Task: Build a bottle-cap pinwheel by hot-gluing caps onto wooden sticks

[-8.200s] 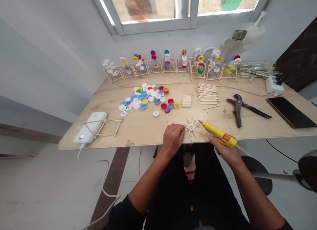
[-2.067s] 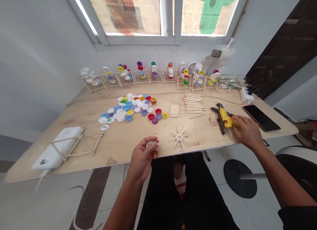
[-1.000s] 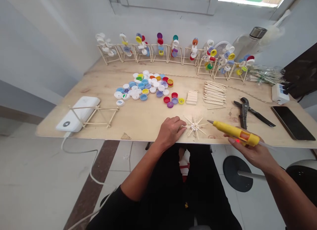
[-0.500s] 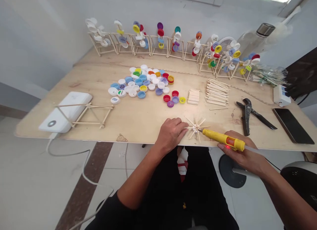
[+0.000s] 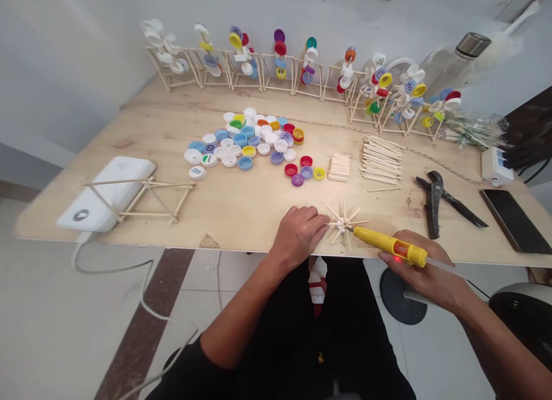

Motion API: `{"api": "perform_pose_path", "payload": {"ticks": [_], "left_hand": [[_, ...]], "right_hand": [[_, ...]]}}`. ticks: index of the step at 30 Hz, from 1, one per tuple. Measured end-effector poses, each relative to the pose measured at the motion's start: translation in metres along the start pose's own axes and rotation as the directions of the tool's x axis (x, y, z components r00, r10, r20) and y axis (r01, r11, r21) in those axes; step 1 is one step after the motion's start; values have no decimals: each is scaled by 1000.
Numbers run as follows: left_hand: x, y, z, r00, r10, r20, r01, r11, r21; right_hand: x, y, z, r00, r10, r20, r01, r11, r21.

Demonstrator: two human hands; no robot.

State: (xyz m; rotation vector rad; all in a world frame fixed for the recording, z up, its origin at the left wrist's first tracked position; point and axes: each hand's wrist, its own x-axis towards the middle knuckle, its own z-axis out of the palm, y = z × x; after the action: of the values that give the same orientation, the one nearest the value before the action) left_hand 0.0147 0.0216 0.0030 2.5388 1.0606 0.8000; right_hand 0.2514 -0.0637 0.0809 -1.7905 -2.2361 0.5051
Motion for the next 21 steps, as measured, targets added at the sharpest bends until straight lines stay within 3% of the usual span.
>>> {"api": "perform_pose_path", "payload": {"ticks": [10,21], "left_hand": [[0,0,0,1000,2,-2,-2,1000,0],[1,0,0,1000,-2,5,2,1000,-1]], "right_hand": [[3,-2,0,998,-32,-47,31,999,-15],[5,-2,1,1000,-19,-17,19,1000,-21]]}}
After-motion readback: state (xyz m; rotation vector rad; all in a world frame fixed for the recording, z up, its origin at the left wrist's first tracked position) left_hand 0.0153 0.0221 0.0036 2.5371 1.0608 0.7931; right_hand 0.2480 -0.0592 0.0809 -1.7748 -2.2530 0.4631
